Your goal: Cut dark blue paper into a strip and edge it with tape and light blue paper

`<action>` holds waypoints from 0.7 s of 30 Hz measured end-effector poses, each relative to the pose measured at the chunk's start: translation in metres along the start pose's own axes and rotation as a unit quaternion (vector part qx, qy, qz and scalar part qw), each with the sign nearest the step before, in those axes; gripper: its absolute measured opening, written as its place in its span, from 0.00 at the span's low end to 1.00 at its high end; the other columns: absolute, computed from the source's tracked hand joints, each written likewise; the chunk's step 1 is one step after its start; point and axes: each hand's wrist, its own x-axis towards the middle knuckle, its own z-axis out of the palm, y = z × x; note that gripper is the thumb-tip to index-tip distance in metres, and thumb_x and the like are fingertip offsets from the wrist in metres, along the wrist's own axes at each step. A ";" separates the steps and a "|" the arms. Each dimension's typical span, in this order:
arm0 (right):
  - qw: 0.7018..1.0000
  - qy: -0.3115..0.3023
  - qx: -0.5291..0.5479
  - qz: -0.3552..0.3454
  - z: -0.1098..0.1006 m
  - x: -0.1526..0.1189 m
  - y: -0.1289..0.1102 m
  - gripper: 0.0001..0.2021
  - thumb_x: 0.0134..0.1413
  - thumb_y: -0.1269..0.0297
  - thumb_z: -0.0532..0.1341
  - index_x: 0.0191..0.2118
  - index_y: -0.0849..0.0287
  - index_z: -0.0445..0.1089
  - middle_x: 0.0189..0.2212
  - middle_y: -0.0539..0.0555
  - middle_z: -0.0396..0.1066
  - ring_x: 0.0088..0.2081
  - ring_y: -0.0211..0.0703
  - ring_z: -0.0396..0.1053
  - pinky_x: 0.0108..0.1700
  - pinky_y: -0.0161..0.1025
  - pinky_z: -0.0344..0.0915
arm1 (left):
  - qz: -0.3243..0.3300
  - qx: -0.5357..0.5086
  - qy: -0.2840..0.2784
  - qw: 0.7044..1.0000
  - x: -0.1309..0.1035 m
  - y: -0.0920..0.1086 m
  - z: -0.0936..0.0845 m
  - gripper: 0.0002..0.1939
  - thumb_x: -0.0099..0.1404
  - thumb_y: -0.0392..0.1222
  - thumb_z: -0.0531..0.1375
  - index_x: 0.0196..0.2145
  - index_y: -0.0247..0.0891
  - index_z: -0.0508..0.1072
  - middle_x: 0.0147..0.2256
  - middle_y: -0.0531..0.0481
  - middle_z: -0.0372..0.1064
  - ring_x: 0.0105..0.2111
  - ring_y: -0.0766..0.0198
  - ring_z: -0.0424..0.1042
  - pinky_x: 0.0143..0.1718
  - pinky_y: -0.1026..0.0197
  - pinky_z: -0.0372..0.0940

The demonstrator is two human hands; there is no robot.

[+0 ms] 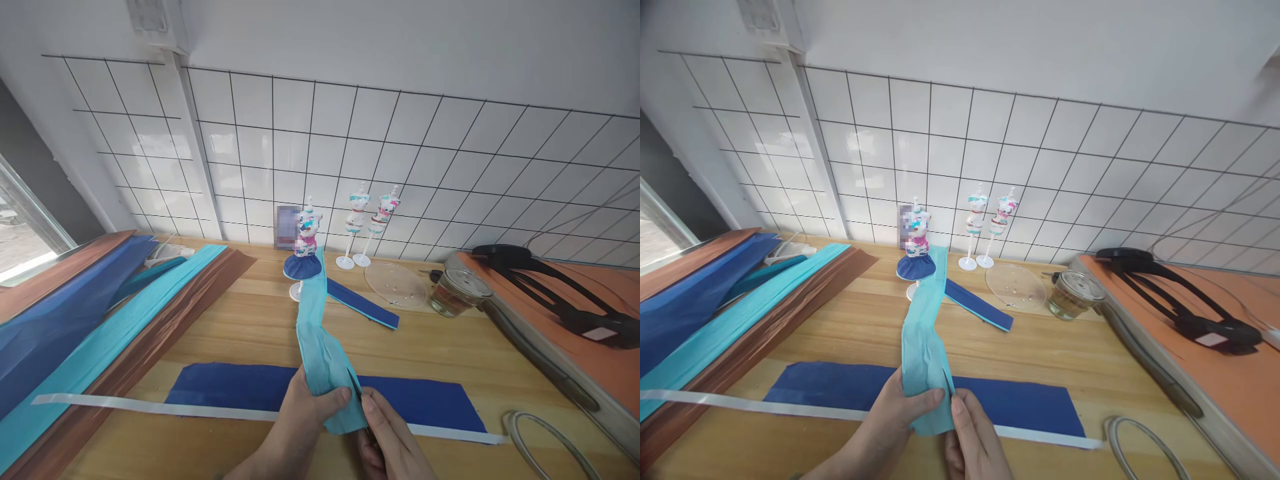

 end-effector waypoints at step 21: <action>0.999 0.025 0.039 -0.009 0.005 0.003 0.004 0.30 0.37 0.30 0.53 0.30 0.56 0.61 0.12 0.40 0.47 0.15 0.30 0.42 0.16 0.29 0.40 | -0.018 0.003 -0.003 1.000 0.005 -0.005 -0.003 0.16 0.43 0.45 0.70 0.26 0.33 0.72 0.23 0.51 0.69 0.24 0.67 0.65 0.28 0.64 0.60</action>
